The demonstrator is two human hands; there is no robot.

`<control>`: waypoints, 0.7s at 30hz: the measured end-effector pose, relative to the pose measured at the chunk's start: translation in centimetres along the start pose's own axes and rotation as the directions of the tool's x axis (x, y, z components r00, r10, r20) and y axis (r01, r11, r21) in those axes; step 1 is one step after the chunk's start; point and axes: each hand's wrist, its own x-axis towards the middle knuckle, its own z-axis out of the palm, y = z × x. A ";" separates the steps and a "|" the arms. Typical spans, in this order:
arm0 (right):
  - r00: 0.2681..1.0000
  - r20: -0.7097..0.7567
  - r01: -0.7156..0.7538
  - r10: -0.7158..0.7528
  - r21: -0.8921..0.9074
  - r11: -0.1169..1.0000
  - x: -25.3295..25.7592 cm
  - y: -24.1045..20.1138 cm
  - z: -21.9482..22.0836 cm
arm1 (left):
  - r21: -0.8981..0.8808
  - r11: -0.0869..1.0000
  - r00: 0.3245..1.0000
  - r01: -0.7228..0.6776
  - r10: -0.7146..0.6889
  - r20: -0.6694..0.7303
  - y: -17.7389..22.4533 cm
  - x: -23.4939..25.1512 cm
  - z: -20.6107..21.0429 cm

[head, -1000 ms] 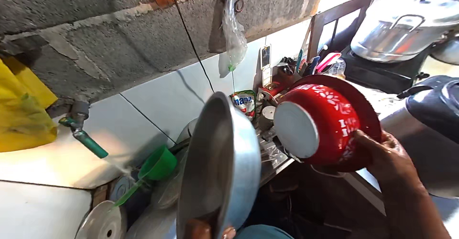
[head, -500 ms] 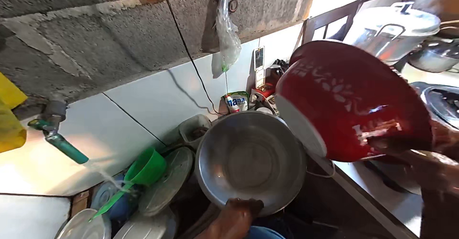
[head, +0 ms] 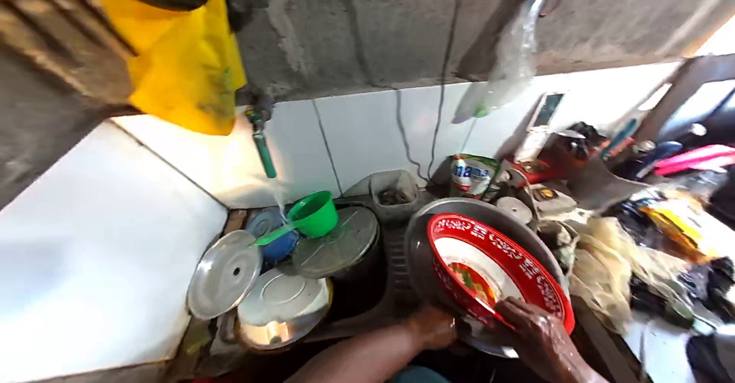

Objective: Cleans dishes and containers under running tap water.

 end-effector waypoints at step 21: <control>0.718 0.691 -0.137 0.085 0.021 0.990 3.5 5.9 6.6 | -0.325 0.754 0.488 0.571 -0.630 -0.604 -20.7 -14.1 -13.2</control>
